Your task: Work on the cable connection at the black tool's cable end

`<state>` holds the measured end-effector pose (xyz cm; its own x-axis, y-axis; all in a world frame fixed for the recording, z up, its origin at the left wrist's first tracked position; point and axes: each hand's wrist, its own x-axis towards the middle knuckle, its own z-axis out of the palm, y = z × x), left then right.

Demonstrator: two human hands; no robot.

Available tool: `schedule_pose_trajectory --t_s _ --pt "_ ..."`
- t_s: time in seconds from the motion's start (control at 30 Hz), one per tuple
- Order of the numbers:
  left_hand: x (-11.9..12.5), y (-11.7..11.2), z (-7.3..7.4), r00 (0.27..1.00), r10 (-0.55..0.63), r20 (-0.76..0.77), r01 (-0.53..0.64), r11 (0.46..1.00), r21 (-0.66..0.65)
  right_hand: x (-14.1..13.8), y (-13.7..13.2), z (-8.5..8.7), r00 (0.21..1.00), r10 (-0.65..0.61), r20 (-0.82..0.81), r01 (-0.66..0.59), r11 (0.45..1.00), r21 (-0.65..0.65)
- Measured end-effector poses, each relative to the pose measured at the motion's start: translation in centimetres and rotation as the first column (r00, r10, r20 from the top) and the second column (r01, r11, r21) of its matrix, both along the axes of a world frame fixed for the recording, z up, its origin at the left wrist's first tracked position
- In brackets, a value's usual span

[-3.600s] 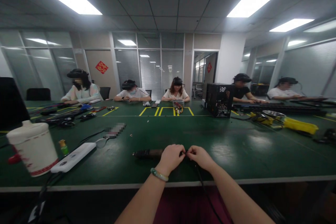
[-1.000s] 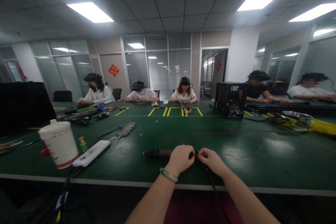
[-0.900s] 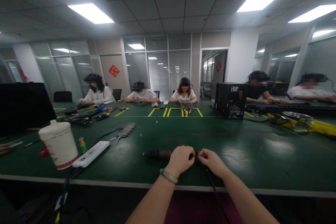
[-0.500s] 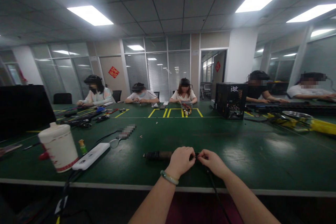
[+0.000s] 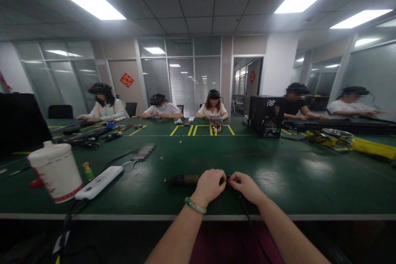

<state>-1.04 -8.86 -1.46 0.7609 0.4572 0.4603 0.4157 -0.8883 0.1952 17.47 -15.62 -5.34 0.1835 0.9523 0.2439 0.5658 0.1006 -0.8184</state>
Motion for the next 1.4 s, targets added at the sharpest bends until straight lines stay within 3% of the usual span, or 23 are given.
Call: schedule_pose_trajectory --t_s 0.87,1.4 --pt "0.3 0.08 -0.22 1.0 -0.023 0.018 0.024 1.0 -0.012 -0.03 0.08 -0.09 0.998 -0.058 0.039 0.058 0.998 -0.002" --pt "0.21 -0.17 -0.12 1.0 -0.006 0.002 0.006 1.0 -0.015 -0.02 -0.04 -0.04 1.0 -0.009 0.013 0.009 1.0 0.014"
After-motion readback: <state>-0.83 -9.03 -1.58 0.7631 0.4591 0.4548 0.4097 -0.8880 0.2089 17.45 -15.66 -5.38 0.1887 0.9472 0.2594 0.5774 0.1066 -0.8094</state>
